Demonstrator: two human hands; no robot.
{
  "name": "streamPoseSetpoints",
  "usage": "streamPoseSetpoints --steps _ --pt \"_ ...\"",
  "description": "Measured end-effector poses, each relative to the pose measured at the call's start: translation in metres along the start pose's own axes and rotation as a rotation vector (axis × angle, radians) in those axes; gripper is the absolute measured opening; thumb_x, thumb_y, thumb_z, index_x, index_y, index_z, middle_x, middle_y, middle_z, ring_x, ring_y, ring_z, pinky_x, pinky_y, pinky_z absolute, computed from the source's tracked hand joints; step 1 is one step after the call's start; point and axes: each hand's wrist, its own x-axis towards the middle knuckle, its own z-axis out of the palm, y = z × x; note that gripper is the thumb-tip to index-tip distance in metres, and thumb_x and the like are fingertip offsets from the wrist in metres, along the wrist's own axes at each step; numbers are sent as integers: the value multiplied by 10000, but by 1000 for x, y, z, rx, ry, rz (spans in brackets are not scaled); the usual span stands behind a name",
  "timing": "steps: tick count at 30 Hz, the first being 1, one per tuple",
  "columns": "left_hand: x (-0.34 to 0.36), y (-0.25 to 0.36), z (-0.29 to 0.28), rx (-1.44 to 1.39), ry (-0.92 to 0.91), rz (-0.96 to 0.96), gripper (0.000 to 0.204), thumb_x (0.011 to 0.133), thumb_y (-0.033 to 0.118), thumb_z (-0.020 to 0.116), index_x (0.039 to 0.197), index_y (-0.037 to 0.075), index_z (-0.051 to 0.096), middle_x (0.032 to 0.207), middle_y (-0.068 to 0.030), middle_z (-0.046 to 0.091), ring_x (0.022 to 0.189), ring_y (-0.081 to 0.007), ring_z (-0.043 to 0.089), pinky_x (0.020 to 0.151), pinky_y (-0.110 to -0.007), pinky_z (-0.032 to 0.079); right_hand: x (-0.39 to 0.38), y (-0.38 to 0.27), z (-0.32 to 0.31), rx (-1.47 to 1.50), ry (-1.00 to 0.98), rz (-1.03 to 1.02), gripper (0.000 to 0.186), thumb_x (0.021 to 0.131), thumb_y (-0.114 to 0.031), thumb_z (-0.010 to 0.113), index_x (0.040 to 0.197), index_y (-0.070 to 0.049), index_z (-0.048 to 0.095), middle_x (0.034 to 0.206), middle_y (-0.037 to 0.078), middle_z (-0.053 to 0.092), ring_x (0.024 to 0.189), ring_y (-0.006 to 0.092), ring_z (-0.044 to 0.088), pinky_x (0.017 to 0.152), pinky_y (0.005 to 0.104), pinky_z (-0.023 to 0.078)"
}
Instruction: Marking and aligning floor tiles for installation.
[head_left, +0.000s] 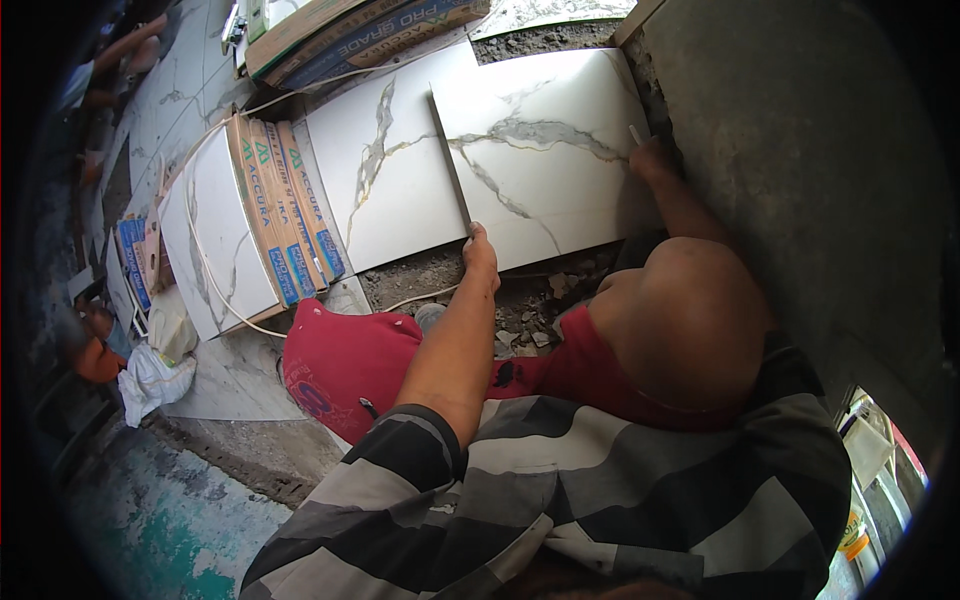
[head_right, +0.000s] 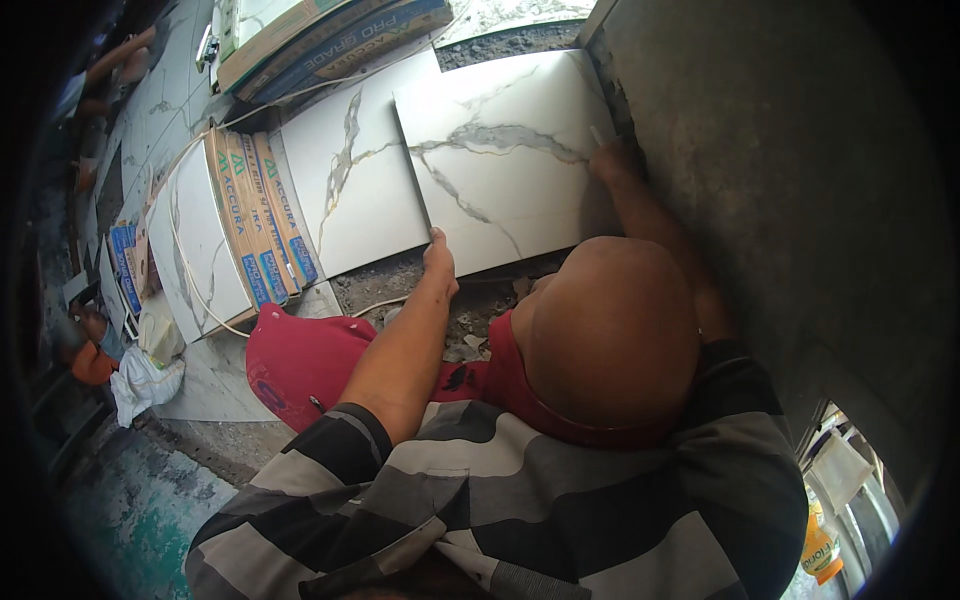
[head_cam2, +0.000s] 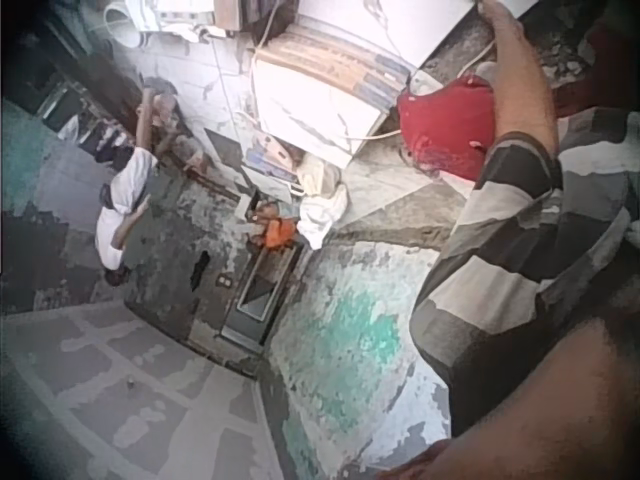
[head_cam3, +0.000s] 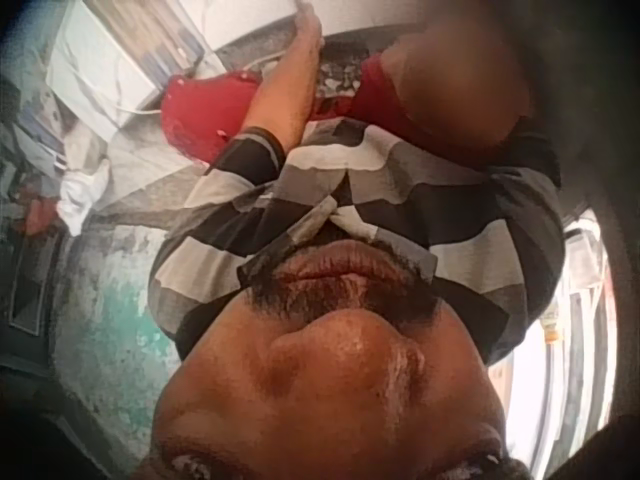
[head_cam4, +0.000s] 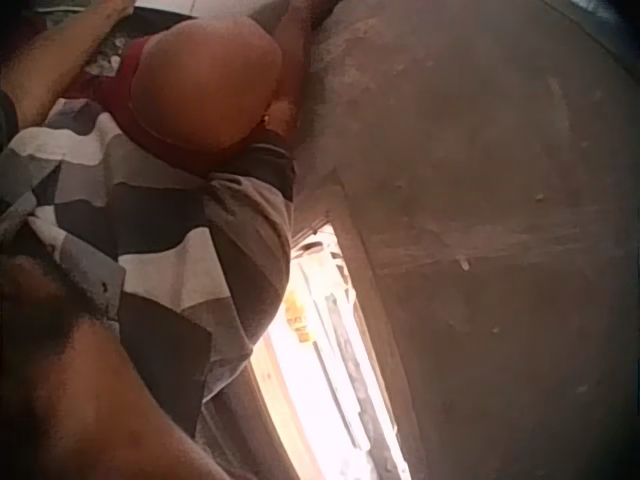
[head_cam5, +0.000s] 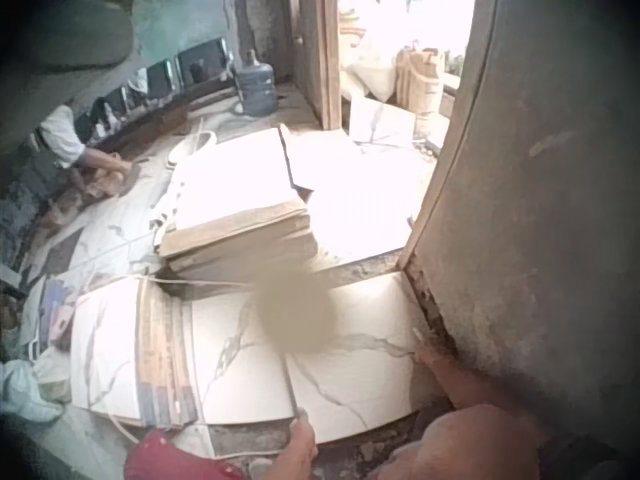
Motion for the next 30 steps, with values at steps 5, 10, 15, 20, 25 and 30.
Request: streamPoseSetpoints --steps 5,10,15,20,25,30 --pt "11 -13 5 -79 46 77 710 990 553 378 1387 -33 432 1411 -203 476 1298 -330 456 1076 -422 349 7 3 16 83 38 42 414 895 -251 542 1219 -1 605 1280 203 588 1182 321 587 983 402 478" --pt "20 -24 6 -152 92 141 665 1008 517 361 1325 -52 494 1332 -213 545 1214 -331 532 1017 -402 414 35 17 31 165 52 58 393 898 -240 524 1192 -2 632 1287 206 586 1191 325 580 988 399 475" --pt "17 -22 1 -185 104 147 644 1014 501 355 1311 -49 510 1303 -209 569 1177 -330 561 981 -396 442 56 18 42 235 -66 120 381 880 -215 524 1161 5 661 1253 217 609 1190 320 586 1002 393 461" --pt "4 -20 5 -138 157 171 644 1012 505 356 1298 -47 523 1284 -211 583 1148 -333 583 952 -391 463 56 15 43 254 -114 115 383 890 -221 508 1146 28 648 1091 235 672 928 363 690 786 433 562" --pt "-9 -12 4 -83 222 223 659 1008 515 349 1275 -57 537 1283 -234 577 1154 -357 578 956 -412 461 56 27 42 305 -70 109 346 876 -212 529 1105 -4 683 1018 199 703 864 318 713 764 397 573" --pt "-10 17 -6 -12 281 261 679 997 534 357 1257 -64 546 1269 -254 576 1154 -371 574 958 -424 462 59 29 47 375 179 -76 346 850 -222 546 1061 18 679 1058 249 673 997 395 661 880 452 525"
